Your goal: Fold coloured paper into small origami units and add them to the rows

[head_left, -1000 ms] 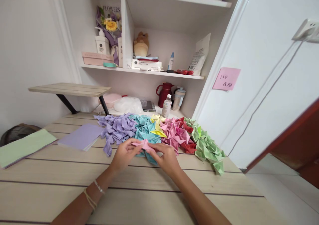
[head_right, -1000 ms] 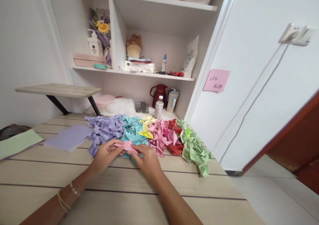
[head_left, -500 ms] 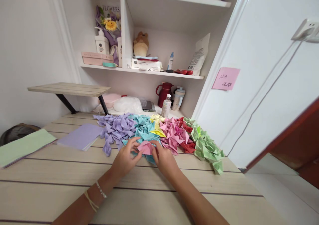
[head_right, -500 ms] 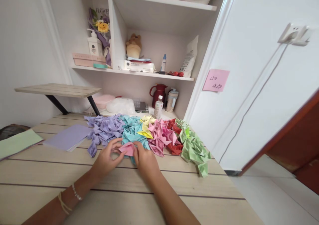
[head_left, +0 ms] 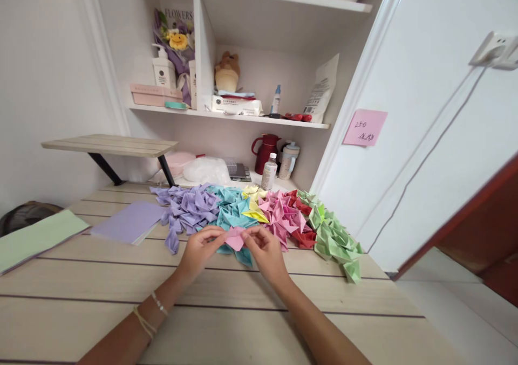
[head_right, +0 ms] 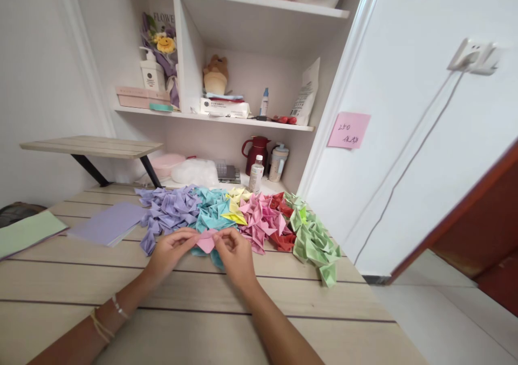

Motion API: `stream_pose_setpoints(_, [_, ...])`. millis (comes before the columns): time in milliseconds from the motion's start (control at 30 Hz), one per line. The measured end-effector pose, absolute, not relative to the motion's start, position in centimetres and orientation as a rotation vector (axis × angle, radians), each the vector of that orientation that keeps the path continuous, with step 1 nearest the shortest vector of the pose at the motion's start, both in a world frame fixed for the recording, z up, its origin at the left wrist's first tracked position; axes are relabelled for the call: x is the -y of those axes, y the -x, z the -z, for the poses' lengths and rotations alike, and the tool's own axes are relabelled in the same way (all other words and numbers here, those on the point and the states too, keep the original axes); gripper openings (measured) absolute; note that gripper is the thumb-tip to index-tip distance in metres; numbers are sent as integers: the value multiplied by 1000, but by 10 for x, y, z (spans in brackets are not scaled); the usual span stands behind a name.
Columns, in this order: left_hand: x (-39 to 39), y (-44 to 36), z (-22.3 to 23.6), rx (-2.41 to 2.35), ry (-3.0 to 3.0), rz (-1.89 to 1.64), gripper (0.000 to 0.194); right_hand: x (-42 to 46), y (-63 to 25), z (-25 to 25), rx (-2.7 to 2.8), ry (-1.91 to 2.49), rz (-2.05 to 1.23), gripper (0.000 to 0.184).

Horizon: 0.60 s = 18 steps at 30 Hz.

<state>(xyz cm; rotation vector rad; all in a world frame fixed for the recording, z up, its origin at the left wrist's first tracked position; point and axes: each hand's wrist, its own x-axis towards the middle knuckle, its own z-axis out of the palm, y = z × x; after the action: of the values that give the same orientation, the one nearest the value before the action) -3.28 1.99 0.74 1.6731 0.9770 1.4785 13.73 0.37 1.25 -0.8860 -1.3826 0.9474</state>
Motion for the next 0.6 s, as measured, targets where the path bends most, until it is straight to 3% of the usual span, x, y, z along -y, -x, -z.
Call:
stream_pose_setpoints(300, [-16,31,-13,-1008,-1508,-1507,19,-8,-138,-7,1388,846,-1007,24])
stream_pose_setpoints(433, [-15,32,-15,-998,-1632,-1526,14,-7,-142,-8,1589,920,-774,21])
stream_pose_setpoints(600, [-11,33,-19,-1030,-1886,-1435,20,-5,-149,-15,1842,954,-381,20])
